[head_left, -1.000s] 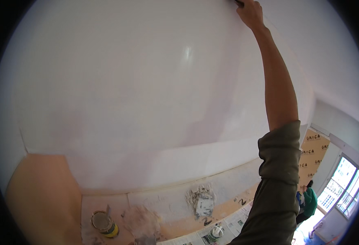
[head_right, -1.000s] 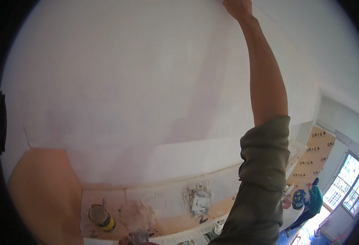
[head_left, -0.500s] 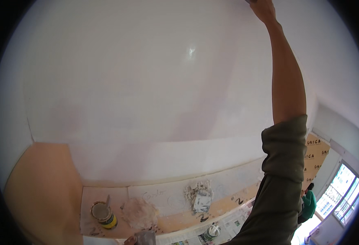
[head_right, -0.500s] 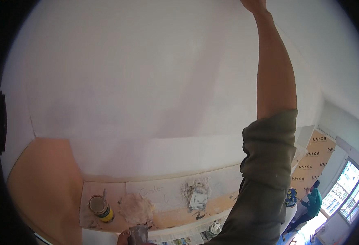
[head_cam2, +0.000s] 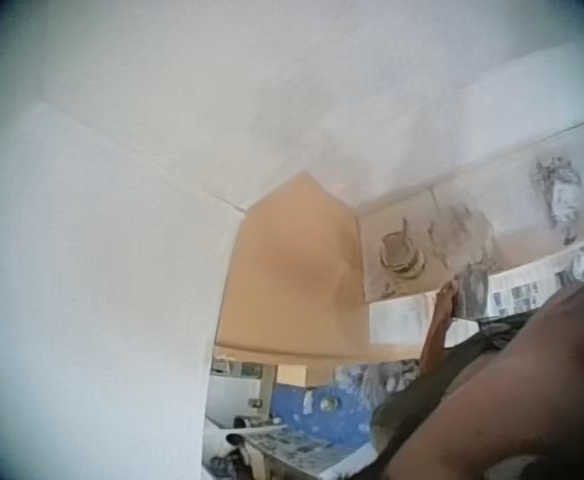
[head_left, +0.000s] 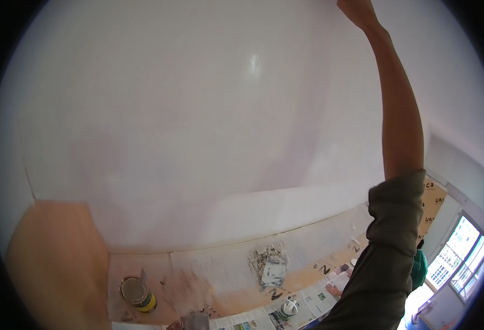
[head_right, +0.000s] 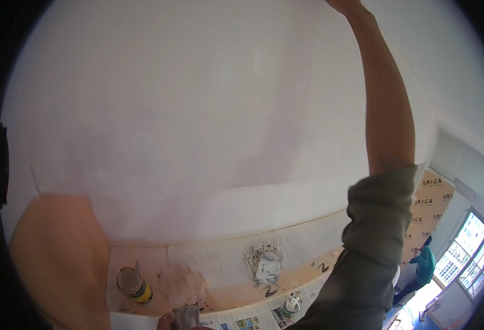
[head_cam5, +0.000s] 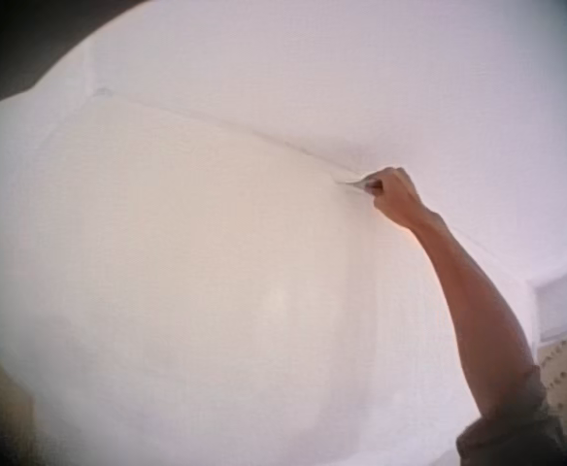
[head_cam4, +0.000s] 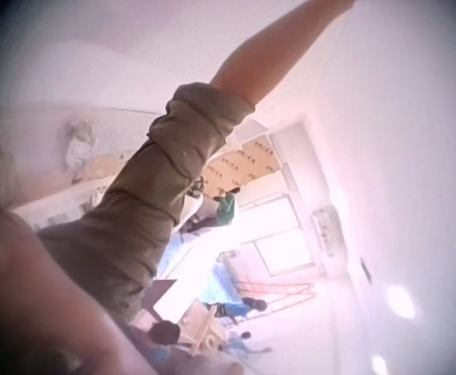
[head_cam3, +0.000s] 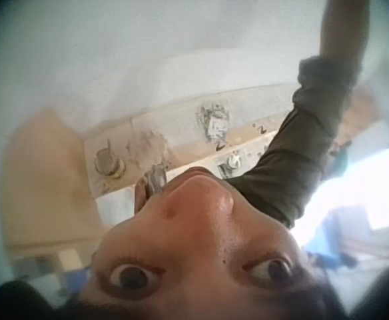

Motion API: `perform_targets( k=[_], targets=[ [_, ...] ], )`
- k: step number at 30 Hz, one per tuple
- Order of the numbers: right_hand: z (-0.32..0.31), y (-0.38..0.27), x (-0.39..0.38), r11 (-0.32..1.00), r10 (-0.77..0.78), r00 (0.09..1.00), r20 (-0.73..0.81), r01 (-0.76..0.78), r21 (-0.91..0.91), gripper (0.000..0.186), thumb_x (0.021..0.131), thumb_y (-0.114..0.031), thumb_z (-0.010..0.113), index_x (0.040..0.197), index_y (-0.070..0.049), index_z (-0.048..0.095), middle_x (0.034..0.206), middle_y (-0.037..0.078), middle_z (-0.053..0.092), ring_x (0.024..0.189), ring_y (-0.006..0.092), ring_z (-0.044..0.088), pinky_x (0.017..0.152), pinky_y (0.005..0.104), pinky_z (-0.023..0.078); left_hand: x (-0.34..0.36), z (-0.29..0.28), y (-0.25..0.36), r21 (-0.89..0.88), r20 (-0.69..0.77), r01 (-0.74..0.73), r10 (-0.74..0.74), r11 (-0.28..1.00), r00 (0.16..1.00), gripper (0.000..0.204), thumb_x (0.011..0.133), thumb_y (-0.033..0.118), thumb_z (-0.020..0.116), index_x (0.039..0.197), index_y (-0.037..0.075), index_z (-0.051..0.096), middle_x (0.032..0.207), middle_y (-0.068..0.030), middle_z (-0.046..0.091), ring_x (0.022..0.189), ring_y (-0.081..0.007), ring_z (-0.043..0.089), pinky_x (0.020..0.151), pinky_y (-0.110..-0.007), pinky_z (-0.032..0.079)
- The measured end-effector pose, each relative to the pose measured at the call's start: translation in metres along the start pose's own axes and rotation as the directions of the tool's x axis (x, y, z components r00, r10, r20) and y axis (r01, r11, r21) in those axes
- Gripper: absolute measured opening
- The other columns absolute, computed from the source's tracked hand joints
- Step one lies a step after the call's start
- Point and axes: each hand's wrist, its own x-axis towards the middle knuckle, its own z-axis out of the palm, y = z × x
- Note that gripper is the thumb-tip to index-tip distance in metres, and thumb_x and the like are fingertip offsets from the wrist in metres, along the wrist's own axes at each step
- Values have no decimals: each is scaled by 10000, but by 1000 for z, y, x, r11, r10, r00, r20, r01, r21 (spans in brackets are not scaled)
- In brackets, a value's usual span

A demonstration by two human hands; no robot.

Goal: The person applies plaster to the upper section of a wall using a spatula and scrapes material between two spatulas.

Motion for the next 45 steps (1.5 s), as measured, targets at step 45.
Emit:
perform_targets(
  k=[45],
  targets=[
    [-41,7,-71,1000,23,997,-71,-22,13,247,918,-186,563,1081,-20,646,820,141,668,646,205,557,653,341,464,-22,1,-70,-67,64,-74,79,995,995,292,987,240,427,1029,24,619,641,29,521,508,-92,461,439,-249,362]
  ],
)
